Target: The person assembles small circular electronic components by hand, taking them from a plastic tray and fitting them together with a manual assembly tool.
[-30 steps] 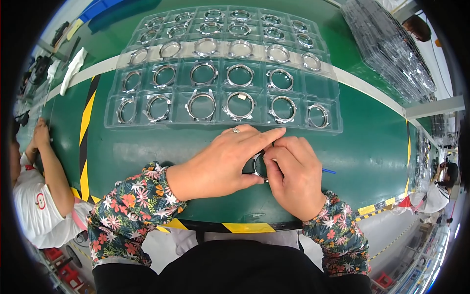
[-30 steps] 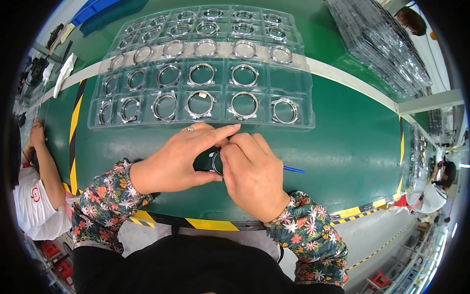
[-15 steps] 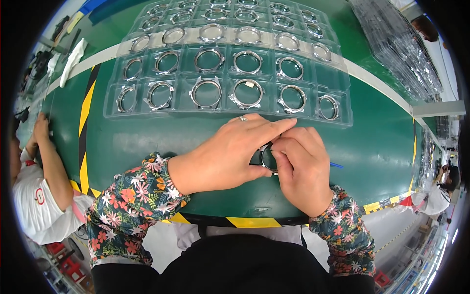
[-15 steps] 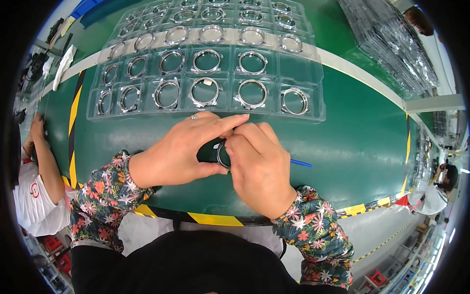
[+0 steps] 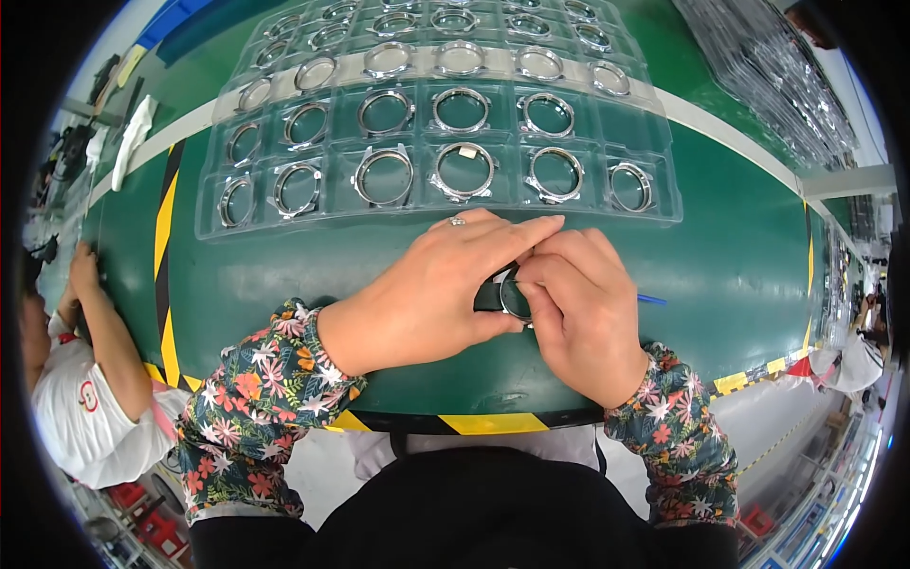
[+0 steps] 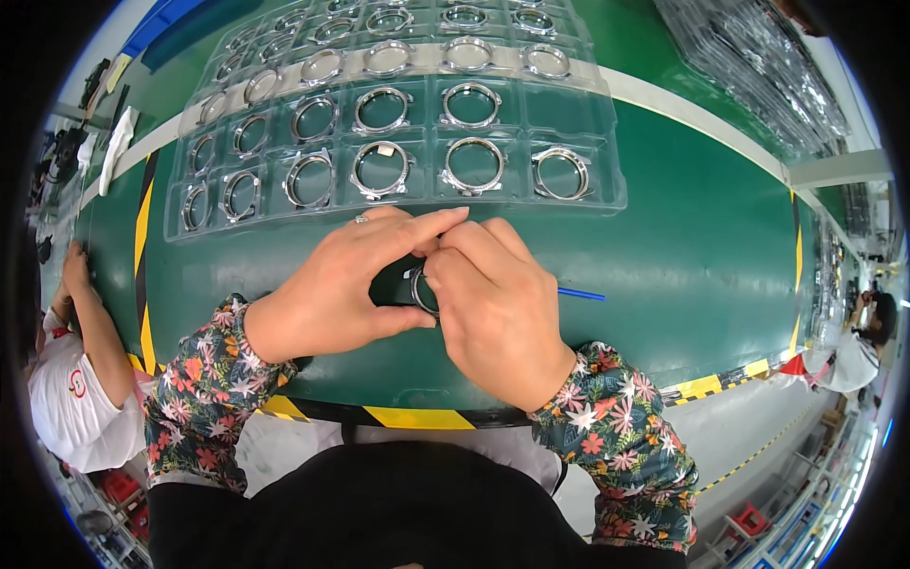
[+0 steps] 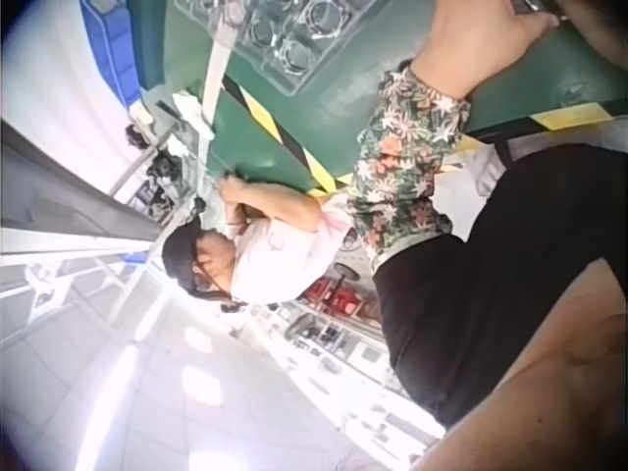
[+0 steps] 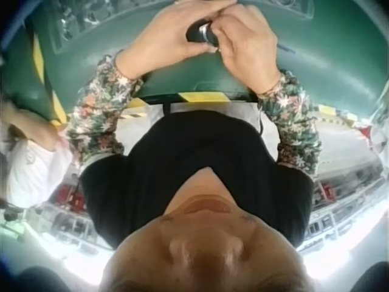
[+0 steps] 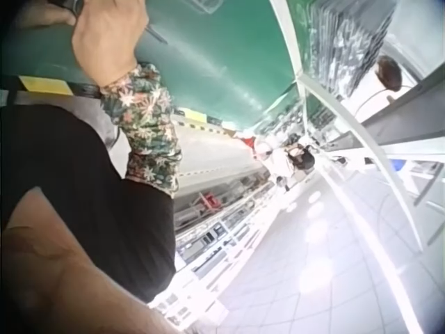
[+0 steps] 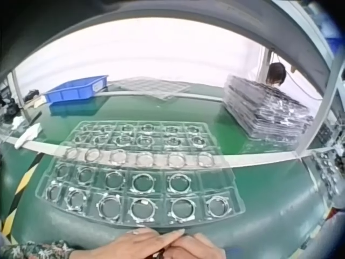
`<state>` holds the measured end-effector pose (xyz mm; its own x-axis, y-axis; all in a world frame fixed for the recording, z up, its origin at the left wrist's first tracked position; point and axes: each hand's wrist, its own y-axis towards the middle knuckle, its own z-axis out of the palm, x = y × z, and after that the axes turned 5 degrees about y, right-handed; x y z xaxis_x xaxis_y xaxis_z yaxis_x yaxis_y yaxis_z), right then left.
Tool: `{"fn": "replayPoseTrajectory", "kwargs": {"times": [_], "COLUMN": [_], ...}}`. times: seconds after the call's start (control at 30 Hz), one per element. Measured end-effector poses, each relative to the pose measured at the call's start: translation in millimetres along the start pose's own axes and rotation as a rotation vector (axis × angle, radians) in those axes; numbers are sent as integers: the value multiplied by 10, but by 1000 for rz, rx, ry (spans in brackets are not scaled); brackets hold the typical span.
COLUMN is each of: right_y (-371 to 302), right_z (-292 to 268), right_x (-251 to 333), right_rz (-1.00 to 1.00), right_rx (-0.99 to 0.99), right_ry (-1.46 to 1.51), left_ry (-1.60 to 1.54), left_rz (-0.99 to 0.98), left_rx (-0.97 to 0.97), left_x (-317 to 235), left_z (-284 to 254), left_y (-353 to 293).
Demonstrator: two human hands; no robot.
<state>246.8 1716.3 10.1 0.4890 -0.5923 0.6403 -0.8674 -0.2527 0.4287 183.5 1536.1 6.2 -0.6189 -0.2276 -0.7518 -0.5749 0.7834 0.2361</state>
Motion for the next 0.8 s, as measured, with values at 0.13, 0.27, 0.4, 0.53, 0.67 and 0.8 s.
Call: {"fn": "replayPoseTrajectory", "kwargs": {"times": [0.13, 0.27, 0.4, 0.53, 0.67, 0.8], "right_y": [-5, -5, -1, -3, -2, -2], "right_z": [5, 33, 13, 13, 22, 13], "right_x": [17, 19, 29, 26, 23, 40], "right_rz": [27, 15, 24, 21, 20, 40], "right_rx": [-3, -40, -13, -10, -26, -21], "right_ry": [-20, -39, -33, -18, -30, -44], "left_ry": [34, 29, 37, 25, 22, 26], "left_rz": [2, -11, 10, -3, -9, -9], "left_rx": [-11, -8, -8, -3, -4, -16], "left_x": [-20, -21, -17, -32, -36, -34], "left_z": [-11, -13, -11, -20, -20, -8], "left_y": [-7, -8, -6, -5, -3, -2]}}
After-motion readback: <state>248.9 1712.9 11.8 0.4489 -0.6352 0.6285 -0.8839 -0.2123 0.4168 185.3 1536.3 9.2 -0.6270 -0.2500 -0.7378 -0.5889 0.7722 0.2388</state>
